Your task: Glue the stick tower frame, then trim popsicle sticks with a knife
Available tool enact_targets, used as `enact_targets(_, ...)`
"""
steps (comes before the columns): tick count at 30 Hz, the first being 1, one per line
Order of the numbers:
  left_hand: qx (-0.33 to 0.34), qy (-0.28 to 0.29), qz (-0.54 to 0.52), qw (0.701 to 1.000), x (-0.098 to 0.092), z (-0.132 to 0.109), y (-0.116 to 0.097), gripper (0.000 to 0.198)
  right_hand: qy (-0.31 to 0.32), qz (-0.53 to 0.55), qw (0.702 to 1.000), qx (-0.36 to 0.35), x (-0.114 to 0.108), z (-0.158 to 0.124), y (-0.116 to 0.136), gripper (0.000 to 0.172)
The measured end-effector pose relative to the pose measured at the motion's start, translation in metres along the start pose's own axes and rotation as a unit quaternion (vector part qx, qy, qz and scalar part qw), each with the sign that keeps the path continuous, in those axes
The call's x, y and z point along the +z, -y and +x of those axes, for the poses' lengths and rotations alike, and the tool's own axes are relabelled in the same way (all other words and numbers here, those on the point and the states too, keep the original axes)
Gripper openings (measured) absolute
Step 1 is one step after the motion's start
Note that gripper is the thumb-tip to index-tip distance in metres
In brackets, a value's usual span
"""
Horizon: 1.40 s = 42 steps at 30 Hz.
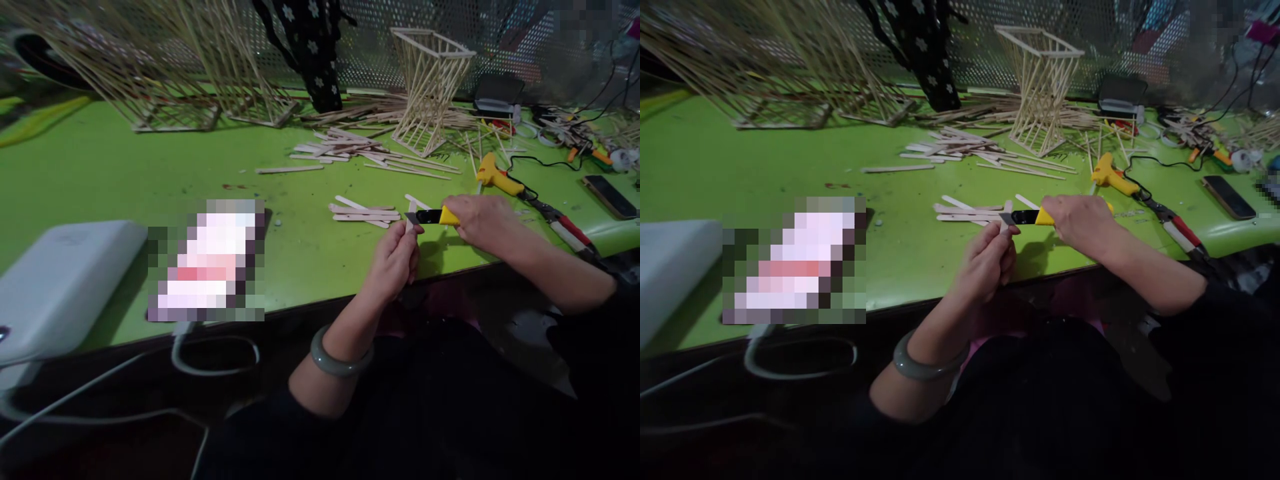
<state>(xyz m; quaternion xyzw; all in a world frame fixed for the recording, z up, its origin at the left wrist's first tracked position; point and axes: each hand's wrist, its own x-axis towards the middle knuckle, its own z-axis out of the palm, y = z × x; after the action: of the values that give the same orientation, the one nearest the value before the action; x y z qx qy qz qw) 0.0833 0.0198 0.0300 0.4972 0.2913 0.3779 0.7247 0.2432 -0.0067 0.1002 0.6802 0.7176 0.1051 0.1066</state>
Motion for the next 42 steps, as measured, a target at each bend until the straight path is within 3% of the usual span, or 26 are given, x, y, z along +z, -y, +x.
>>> enact_targets(5, 0.01, 0.015, -0.007, 1.0, -0.002, 0.0, 0.003, 0.01, -0.008, -0.015, 0.997, 0.08, -0.003, 0.001, -0.019, 0.029)
enact_targets(12, 0.007, 0.008, -0.008, 1.0, -0.001, 0.0, 0.0, 0.012, 0.01, 0.013, 1.0, -0.007, 0.0, -0.005, -0.001, 0.026)
enact_targets(17, 0.007, 0.019, -0.007, 1.0, -0.002, -0.001, 0.001, 0.014, 0.001, 0.002, 0.999, 0.035, 0.002, -0.002, -0.008, 0.025)
enact_targets(25, 0.008, 0.018, -0.009, 1.0, -0.001, -0.002, -0.001, 0.017, 0.017, 0.021, 1.0, 0.006, -0.004, -0.011, 0.002, 0.025)
enact_targets(34, 0.012, 0.02, 0.007, 1.0, -0.001, -0.002, 0.0, 0.009, 0.015, 0.018, 1.0, -0.007, -0.001, -0.008, -0.005, 0.023)
enact_targets(38, 0.014, 0.028, 0.002, 1.0, -0.001, -0.002, 0.001, 0.013, 0.005, 0.008, 1.0, 0.014, -0.002, -0.007, -0.006, 0.024)
enact_targets(42, 0.018, 0.029, 0.001, 0.999, -0.002, -0.001, 0.002, 0.017, 0.03, 0.016, 0.999, -0.01, -0.005, -0.008, -0.003, 0.024)
